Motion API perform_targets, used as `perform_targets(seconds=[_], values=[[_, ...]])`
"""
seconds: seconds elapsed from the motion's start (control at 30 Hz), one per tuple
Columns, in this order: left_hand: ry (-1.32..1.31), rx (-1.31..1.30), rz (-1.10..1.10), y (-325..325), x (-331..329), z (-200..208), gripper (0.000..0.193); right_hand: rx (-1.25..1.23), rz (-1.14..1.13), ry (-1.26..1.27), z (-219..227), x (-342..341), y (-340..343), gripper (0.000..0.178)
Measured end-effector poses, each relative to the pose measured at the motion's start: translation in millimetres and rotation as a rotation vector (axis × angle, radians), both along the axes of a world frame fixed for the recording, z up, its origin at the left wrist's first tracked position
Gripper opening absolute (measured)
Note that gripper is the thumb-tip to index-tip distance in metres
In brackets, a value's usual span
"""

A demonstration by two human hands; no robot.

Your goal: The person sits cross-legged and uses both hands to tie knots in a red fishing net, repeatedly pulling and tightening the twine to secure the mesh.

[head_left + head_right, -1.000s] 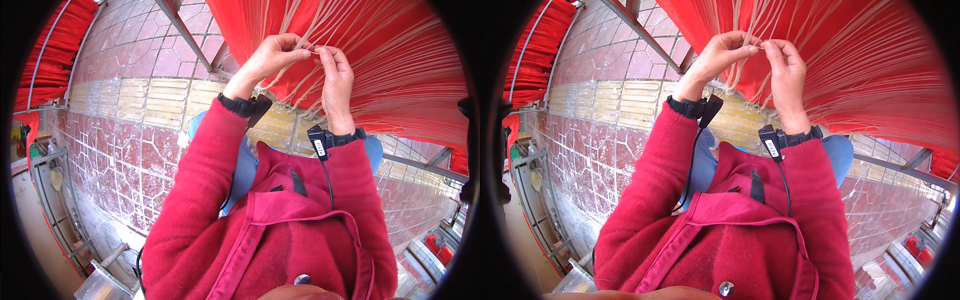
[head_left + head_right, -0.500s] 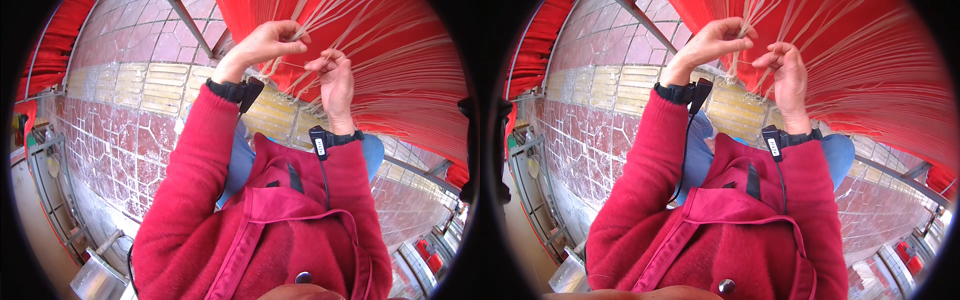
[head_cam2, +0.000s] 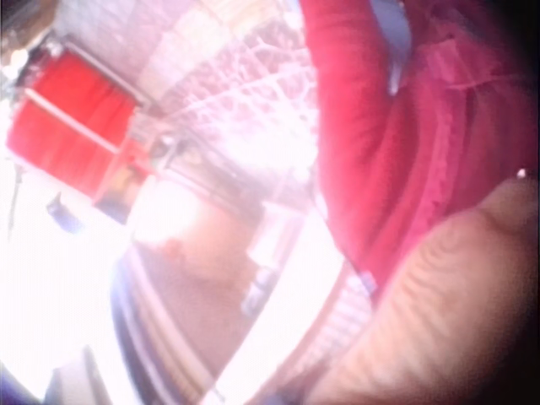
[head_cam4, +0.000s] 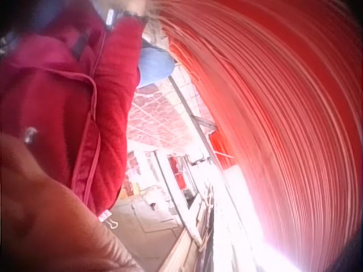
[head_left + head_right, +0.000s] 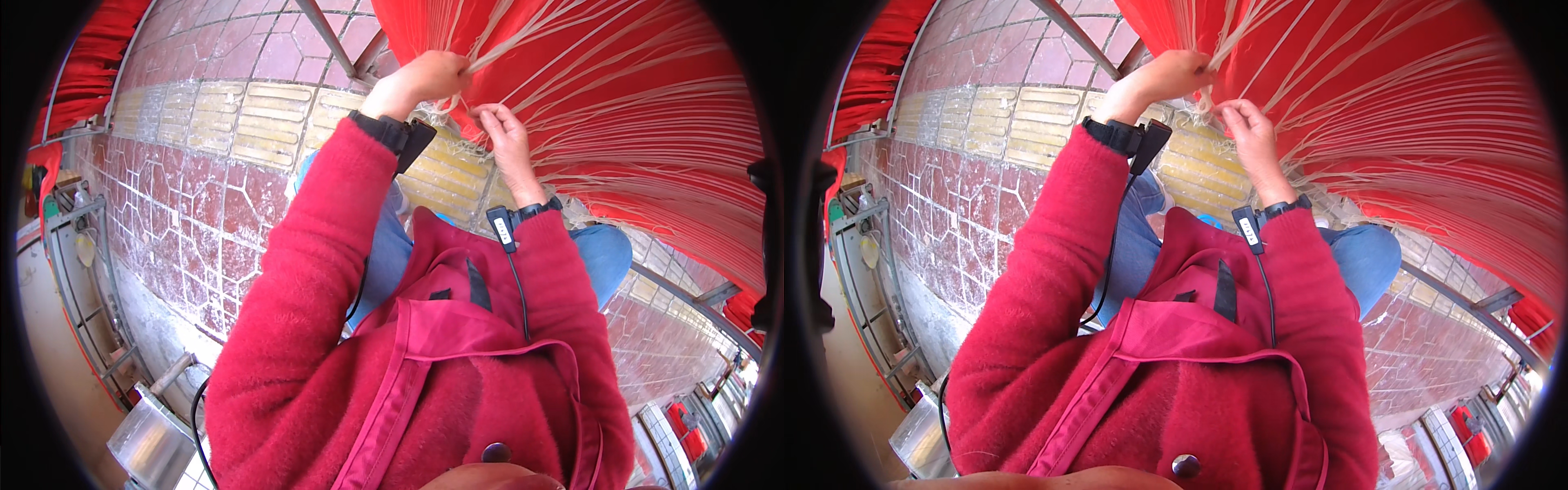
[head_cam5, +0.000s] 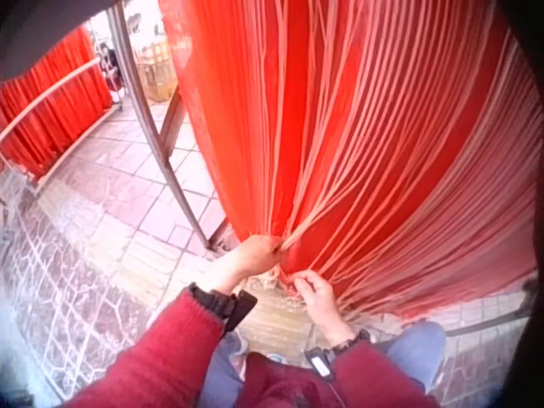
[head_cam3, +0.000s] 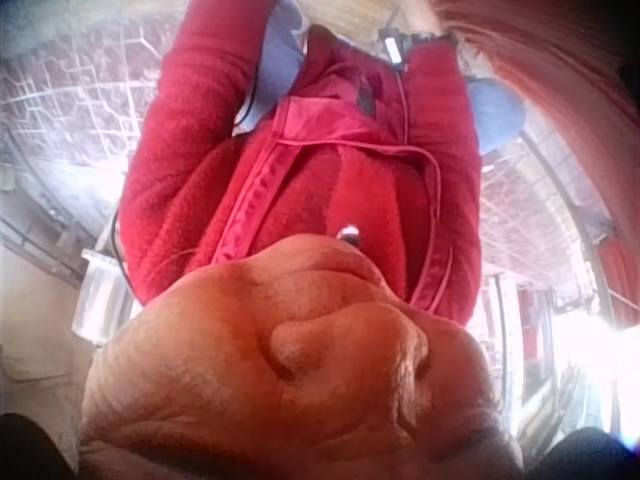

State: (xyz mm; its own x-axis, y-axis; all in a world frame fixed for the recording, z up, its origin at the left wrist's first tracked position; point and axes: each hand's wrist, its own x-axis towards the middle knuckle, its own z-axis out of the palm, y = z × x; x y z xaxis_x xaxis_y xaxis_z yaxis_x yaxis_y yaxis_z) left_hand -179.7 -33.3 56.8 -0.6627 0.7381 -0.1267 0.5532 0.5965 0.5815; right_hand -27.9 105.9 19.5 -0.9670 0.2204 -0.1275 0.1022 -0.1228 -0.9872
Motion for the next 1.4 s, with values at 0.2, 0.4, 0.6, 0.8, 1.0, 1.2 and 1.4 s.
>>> perform_targets(seconds=[0.2,0.4,0.6,0.8,1.0,1.2,1.4], values=[[0.357,0.182,0.442,-16.0,-22.1,-4.4,0.028,-0.426,0.107,0.022,40.9,26.3,28.4,0.021],[0.533,0.580,0.599,-26.4,-31.7,-0.7,0.018,-0.572,0.290,0.002,56.8,34.9,41.0,0.031],[0.247,0.114,0.342,-23.9,-20.0,-14.3,0.030,-0.028,0.319,-0.214,-3.3,36.7,5.8,0.021],[-0.012,-0.072,0.053,-15.7,-0.1,-41.0,0.032,0.236,0.312,-0.226,-54.3,34.6,-12.6,0.018],[-0.142,-0.244,-0.129,-9.1,19.6,-92.3,0.036,0.230,0.204,-0.118,-89.0,33.3,-12.9,0.017],[-0.157,-0.365,-0.211,-16.0,23.0,-120.5,0.033,0.313,0.194,-0.189,-103.8,43.8,-5.4,0.017],[-0.236,-0.109,0.262,-28.1,-14.3,-94.6,0.027,0.347,0.299,-0.038,-81.7,62.1,5.1,0.017]])
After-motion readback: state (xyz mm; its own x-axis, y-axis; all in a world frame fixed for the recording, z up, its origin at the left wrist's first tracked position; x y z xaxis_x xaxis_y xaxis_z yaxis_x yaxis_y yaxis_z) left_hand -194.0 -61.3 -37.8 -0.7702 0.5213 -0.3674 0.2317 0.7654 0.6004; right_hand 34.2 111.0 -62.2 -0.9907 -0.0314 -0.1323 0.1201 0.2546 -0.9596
